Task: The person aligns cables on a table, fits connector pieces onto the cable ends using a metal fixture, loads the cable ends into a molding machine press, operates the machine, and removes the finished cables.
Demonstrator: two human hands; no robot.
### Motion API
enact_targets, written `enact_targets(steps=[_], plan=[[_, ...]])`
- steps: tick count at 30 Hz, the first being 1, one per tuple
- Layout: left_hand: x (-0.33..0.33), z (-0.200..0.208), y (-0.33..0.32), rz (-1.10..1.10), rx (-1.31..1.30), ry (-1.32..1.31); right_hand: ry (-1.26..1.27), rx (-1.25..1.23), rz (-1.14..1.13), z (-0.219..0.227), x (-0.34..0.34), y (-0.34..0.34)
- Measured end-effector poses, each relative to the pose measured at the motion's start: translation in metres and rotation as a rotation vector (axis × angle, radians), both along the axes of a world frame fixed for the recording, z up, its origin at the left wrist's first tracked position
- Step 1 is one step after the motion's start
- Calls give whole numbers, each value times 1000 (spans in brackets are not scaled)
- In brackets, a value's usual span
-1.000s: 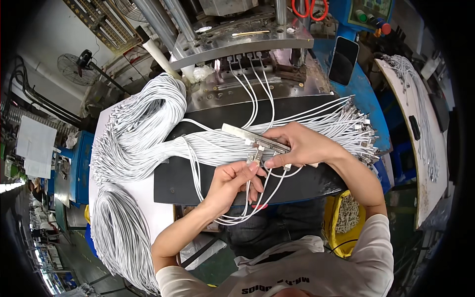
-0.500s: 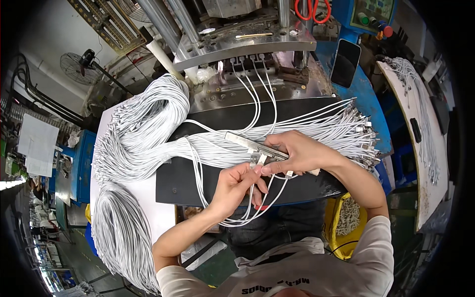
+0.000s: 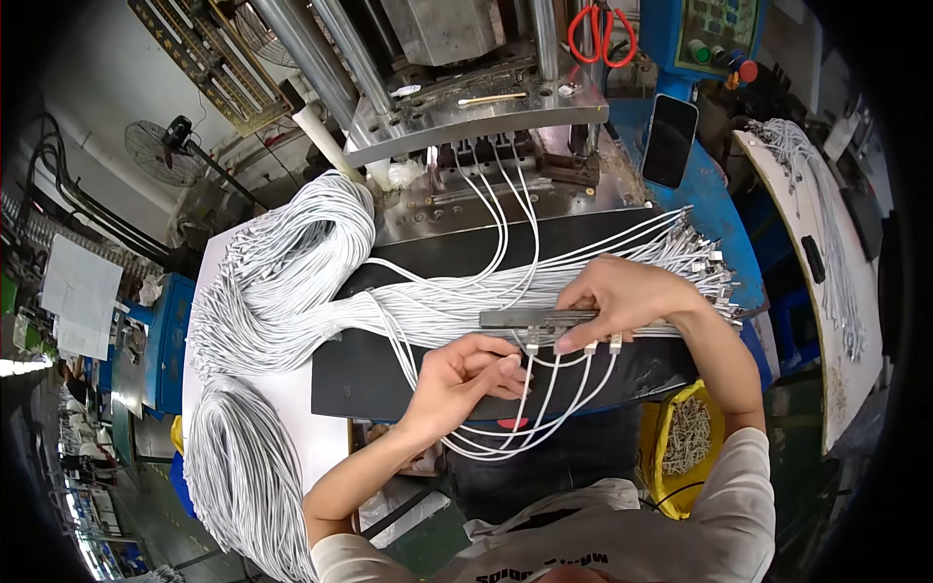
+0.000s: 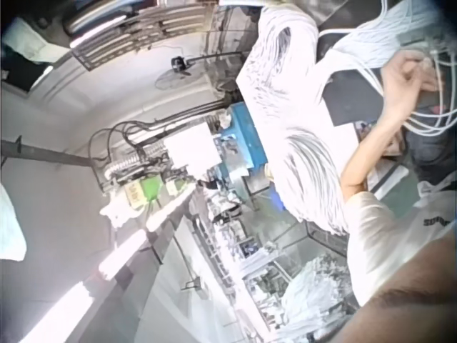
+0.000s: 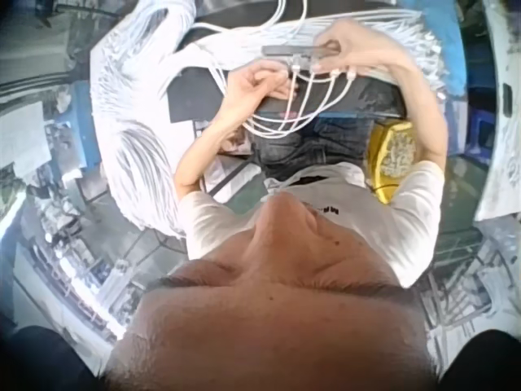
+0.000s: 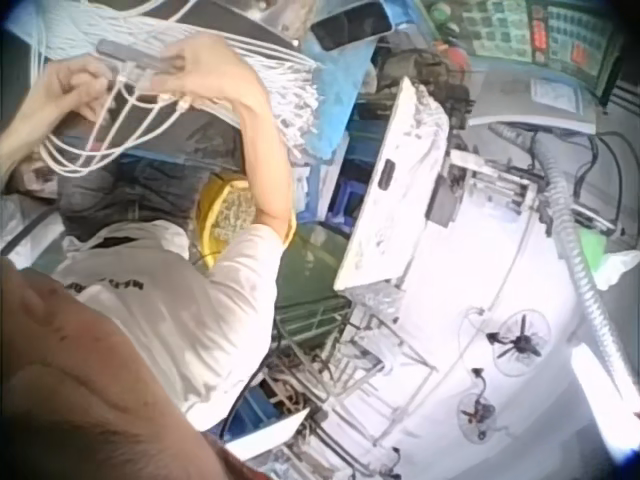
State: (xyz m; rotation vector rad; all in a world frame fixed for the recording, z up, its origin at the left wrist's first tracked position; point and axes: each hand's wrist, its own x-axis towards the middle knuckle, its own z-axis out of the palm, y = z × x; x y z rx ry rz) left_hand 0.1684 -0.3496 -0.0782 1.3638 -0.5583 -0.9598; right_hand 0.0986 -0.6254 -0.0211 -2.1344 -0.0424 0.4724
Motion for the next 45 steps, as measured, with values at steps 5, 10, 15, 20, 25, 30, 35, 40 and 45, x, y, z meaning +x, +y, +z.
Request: enact_targets(steps=[5, 10, 15, 20, 25, 30, 35, 40, 45], plan=[[44, 40, -9, 280, -46, -290, -332, -537, -173, 9, -5, -38], [119, 47, -85, 50, 72, 246, -508, -548, -260, 4, 83, -55], [132, 12, -138, -32, -20, 419, -755, -711, -579, -97, 232, -149], [143, 5, -97, 88, -43, 247, -739, -737, -960, -150, 296, -132], [110, 49, -111, 139, -59, -48, -1154, 764, -1057, -142, 283, -178], [93, 92, -15, 237, -15, -61, -247, 495, -1079, -68, 201, -33], [154, 104, 41, 638, -16, -578, -788, -270, -655, -54, 121, -49], [254, 57, 95, 990, 233, -571, -622, -562, -288, -28, 104, -25], [163, 86, 27, 660, 220, -601, -523, -710, -294, -8, -13, -32]])
